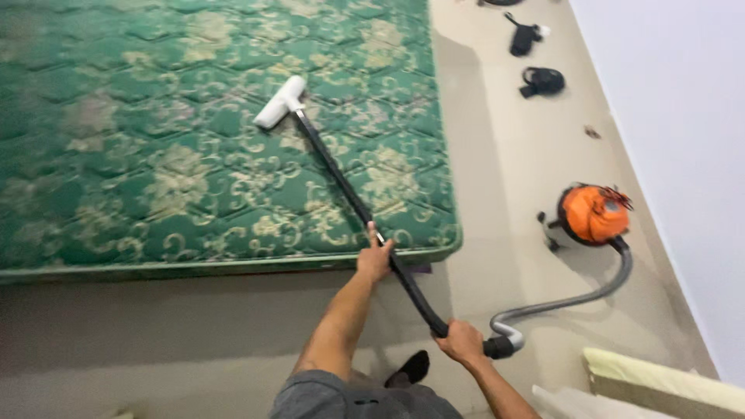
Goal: The person vacuums the surface and sides of a mattress using a handheld vacuum attachment, moving it in repetitive strokes.
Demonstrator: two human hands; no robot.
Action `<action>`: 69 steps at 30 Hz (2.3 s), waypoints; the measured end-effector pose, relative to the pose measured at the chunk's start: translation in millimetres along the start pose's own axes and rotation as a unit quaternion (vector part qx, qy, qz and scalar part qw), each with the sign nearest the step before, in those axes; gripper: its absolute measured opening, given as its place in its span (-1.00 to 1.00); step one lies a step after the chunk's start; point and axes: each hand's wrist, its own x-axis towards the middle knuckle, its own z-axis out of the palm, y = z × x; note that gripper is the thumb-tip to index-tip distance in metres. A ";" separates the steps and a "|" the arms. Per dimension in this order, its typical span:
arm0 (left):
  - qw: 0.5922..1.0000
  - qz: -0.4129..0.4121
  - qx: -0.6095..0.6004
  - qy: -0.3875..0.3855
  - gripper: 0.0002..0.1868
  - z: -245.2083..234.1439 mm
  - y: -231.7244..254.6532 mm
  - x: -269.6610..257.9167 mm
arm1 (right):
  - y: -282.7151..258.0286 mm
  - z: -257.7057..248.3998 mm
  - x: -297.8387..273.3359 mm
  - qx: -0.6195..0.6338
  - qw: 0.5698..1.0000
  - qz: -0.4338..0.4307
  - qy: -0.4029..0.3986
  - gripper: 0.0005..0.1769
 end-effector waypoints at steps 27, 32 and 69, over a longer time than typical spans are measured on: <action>0.955 -0.156 -0.206 0.144 -0.32 -23.4 97.4 63.8 | 106.5 -166.8 226.7 -0.223 0.953 -0.204 -0.035 -0.57; 0.940 -0.143 -0.256 0.172 -0.24 -47.0 107.7 116.0 | 100.0 -208.7 261.9 -0.198 0.961 -0.192 0.023 -0.60; 0.951 -0.292 -0.096 0.027 -0.14 -60.9 352.1 265.1 | 293.9 -372.8 461.2 -0.295 0.911 -0.264 -0.118 -0.61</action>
